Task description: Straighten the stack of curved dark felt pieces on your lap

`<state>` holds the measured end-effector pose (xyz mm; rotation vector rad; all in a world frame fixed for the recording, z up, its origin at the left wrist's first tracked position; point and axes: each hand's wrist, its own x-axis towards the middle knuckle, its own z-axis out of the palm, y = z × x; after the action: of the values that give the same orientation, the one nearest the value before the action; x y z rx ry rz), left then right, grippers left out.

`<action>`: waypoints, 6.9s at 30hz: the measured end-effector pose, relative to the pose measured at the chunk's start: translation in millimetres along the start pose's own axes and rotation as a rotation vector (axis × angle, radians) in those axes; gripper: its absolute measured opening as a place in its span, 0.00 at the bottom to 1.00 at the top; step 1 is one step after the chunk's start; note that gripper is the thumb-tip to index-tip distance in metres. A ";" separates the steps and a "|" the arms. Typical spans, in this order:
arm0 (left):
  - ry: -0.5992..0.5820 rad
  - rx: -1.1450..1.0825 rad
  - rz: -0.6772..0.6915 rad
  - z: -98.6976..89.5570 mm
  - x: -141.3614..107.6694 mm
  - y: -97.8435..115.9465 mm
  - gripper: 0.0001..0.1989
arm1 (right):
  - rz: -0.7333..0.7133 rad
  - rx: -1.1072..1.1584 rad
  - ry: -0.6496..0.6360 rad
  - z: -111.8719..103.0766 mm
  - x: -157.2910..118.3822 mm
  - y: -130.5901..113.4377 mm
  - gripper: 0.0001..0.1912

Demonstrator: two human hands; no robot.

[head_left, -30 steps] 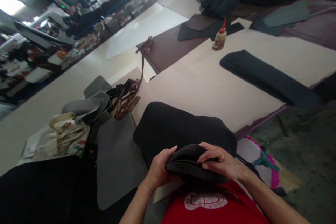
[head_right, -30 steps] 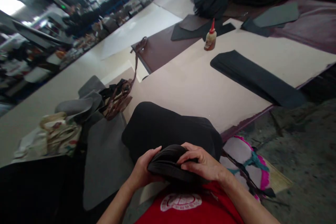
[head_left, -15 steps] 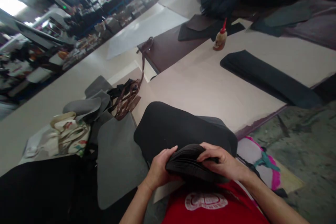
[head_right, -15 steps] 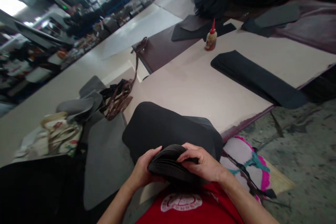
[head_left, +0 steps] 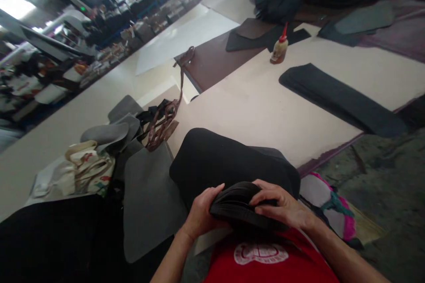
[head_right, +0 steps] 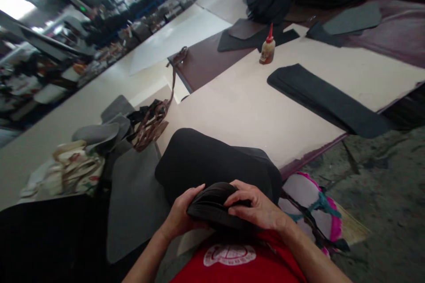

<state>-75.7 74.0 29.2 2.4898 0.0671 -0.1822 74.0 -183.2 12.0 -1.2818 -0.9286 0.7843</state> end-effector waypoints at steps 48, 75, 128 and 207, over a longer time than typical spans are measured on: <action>0.096 -0.071 -0.055 8.8 -13.8 9.1 0.17 | 0.198 -0.152 -0.209 -10.1 -1.1 -12.9 0.20; 0.123 -0.061 -0.063 13.7 -14.8 5.3 0.16 | 0.202 -0.079 -0.122 -1.0 -0.2 -10.1 0.20; 0.102 -0.076 0.046 12.1 -13.0 -2.6 0.19 | 0.150 0.030 -0.110 -1.9 6.3 -8.4 0.19; 0.082 -0.109 0.053 5.8 -9.1 7.7 0.20 | -0.082 -0.181 0.042 16.5 -3.4 -10.8 0.14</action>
<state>-84.6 64.3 30.6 2.3870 0.0437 -0.0519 57.4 -180.6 23.0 -1.4022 -1.0295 0.6187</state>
